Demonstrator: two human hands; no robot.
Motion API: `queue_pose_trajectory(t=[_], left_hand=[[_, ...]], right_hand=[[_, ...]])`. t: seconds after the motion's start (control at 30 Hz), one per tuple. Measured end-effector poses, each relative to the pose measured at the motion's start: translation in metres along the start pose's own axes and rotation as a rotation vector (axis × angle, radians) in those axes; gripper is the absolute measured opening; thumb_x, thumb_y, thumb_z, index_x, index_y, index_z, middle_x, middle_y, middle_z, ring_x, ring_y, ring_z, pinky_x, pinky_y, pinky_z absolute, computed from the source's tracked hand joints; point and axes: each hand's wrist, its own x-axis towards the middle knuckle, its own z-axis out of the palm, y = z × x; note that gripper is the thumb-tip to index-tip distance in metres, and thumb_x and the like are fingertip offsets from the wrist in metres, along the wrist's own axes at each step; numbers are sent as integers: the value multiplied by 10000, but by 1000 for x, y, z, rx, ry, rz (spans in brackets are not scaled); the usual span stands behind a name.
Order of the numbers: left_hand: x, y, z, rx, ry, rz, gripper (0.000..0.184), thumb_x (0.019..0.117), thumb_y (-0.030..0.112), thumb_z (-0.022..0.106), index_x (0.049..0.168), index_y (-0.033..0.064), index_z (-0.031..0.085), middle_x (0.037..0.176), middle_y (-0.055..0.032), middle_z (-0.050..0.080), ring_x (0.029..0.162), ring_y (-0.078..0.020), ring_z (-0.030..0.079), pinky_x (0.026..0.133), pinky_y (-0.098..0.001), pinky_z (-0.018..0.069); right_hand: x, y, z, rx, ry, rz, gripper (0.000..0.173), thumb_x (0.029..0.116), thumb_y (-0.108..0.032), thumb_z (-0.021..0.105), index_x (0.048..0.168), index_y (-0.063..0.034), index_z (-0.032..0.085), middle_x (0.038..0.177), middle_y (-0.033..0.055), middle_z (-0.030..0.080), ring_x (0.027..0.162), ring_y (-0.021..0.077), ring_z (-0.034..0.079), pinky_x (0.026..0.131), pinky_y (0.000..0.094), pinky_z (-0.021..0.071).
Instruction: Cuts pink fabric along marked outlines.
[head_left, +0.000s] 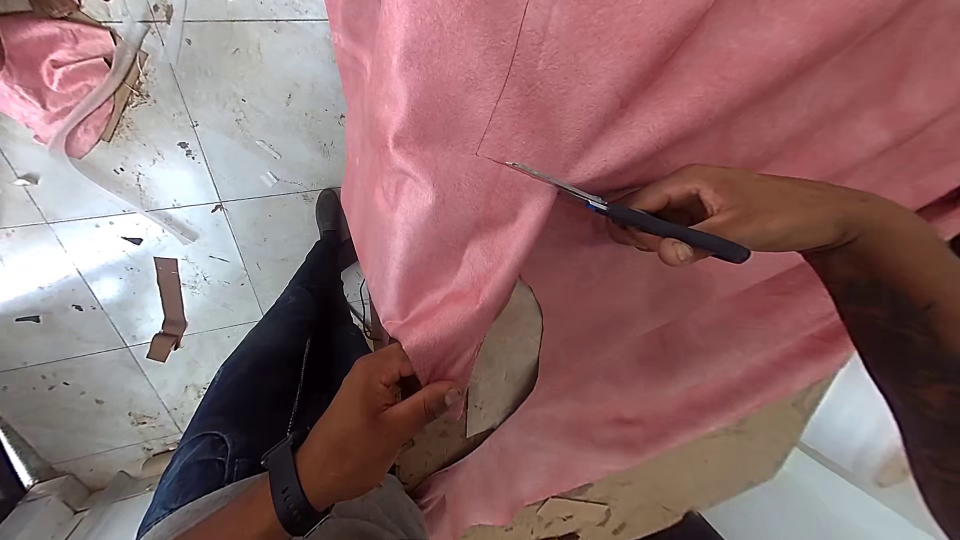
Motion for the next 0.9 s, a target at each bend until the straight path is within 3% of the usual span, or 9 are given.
queue_pose_trajectory(t=[0.33, 0.5, 0.8, 0.9], left_hand=[[-8, -3, -3, -18, 1, 4, 210, 994, 266, 703, 1049, 67, 740, 961, -54, 728, 847, -167, 705, 770, -336, 623], [-10, -3, -5, -28, 0, 17, 205, 998, 252, 699, 1057, 59, 736, 970, -61, 728, 851, -172, 707, 776, -344, 626], [-14, -2, -8, -17, 6, 28, 217, 998, 277, 698, 1062, 74, 742, 984, -48, 728, 872, -168, 710, 797, -344, 629], [-16, -2, -9, -22, 6, 31, 219, 999, 275, 697, 1064, 72, 743, 985, -47, 727, 874, -165, 708, 805, -346, 627]], right_hand=[[3, 2, 10, 0, 53, -21, 274, 827, -396, 811, 795, -134, 736, 699, 26, 651, 565, 104, 582, 450, 206, 434], [18, -4, 15, 9, 25, -75, 380, 857, -508, 778, 842, -133, 721, 682, 11, 628, 551, 86, 569, 453, 202, 436], [27, -18, 20, 45, -27, -102, 482, 867, -606, 729, 889, -125, 713, 722, 2, 625, 597, 81, 578, 487, 195, 450], [28, -20, 20, 47, -28, -88, 457, 869, -581, 735, 882, -125, 713, 720, 1, 618, 592, 77, 570, 477, 186, 433]])
